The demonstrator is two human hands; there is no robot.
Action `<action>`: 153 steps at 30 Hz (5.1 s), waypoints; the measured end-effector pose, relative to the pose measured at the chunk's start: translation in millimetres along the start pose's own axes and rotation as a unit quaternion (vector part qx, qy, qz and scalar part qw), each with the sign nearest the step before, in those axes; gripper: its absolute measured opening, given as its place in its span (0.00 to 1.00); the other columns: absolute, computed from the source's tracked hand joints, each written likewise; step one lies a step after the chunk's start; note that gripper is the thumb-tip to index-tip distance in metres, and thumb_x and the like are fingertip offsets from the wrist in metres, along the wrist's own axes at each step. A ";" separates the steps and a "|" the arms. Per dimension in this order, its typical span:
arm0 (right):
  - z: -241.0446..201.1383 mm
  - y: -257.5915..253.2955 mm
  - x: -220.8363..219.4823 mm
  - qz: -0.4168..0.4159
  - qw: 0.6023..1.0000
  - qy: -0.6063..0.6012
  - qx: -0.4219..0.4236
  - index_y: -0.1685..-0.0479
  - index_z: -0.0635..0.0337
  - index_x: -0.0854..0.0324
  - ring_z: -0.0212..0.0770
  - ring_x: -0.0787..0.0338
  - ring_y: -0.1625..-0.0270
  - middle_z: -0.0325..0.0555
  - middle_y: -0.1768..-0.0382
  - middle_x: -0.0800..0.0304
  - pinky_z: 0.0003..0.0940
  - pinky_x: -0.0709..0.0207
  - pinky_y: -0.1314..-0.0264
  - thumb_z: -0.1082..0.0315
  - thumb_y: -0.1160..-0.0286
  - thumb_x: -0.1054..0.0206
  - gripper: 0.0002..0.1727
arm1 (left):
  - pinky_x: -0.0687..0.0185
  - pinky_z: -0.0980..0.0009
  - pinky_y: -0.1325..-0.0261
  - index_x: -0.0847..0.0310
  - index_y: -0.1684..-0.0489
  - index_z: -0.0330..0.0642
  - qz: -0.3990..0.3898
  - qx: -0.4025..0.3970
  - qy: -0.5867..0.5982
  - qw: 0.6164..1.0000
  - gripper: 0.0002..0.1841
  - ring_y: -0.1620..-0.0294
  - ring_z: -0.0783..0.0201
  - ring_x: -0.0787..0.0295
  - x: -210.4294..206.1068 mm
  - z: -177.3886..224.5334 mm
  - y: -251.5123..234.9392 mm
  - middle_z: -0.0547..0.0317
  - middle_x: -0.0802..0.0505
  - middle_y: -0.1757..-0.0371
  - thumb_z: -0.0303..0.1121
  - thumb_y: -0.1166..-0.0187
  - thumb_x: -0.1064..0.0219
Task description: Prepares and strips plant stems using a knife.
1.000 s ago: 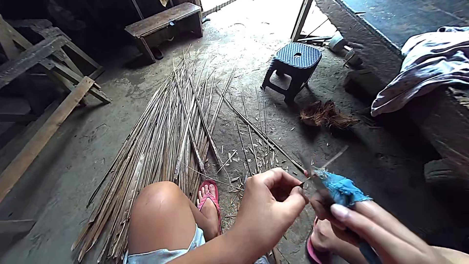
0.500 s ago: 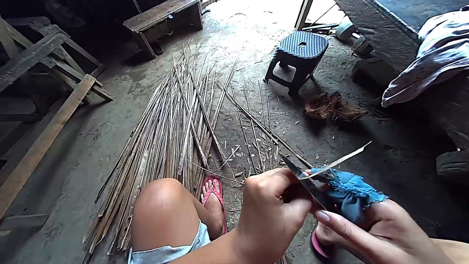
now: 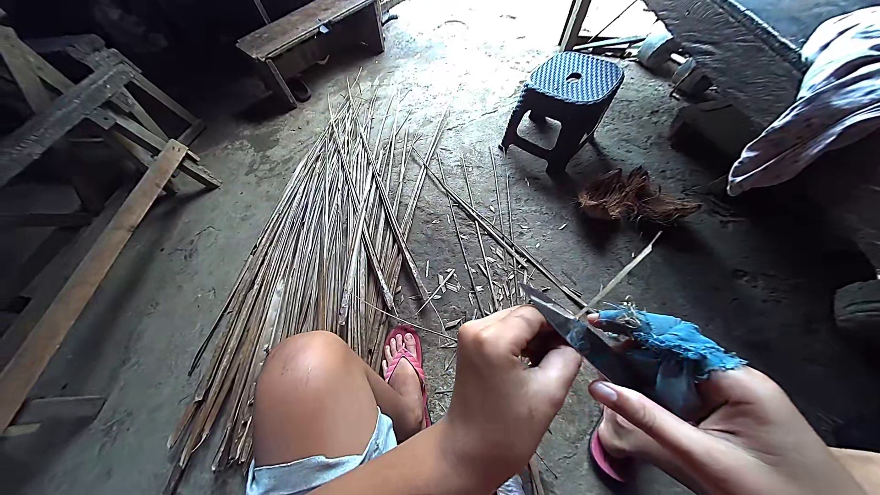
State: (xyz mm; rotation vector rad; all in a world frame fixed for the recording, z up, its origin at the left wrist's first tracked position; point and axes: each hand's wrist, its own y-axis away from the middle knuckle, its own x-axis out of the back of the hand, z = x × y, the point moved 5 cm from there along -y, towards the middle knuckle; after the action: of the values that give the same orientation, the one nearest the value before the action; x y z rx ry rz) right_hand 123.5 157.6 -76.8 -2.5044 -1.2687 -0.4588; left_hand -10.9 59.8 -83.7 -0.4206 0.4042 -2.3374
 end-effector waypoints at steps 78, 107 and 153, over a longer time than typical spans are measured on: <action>2.5 -12.7 36.7 0.090 0.994 -0.037 0.039 0.40 0.63 0.20 0.13 0.13 0.43 0.20 0.46 0.09 0.15 0.17 0.36 0.70 0.41 0.20 0.26 | 0.37 0.89 0.84 0.51 0.09 0.39 -0.303 0.234 0.392 0.837 0.39 0.86 0.87 0.34 5.6 -5.9 -24.3 0.83 0.27 0.82 0.22 0.30 0.52; -4.7 -2.9 -12.7 -0.164 0.887 -0.426 -0.071 0.41 0.47 0.17 0.23 0.08 0.69 0.31 0.59 0.03 0.17 0.14 0.69 0.69 0.16 0.36 0.11 | 0.17 0.86 0.74 0.21 0.60 0.42 -0.166 0.262 0.373 0.874 0.08 0.76 0.84 0.15 0.0 6.7 7.2 0.72 0.10 0.67 0.17 0.22 0.40; -5.8 -2.2 -3.2 -0.135 0.931 -0.340 -0.001 0.38 0.48 0.14 0.19 0.10 0.64 0.27 0.57 0.05 0.16 0.16 0.63 0.68 0.16 0.35 0.13 | 0.25 0.90 0.82 0.21 0.65 0.43 -0.188 0.385 0.439 0.790 0.11 0.85 0.85 0.20 0.6 10.6 16.3 0.71 0.12 0.79 0.18 0.18 0.46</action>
State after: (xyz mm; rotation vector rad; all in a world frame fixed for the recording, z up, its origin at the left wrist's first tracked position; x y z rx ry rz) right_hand 119.0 154.2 -72.6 -2.5878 -1.8584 0.4083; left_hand 2.7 46.2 -80.5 1.1117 -0.2900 -2.6933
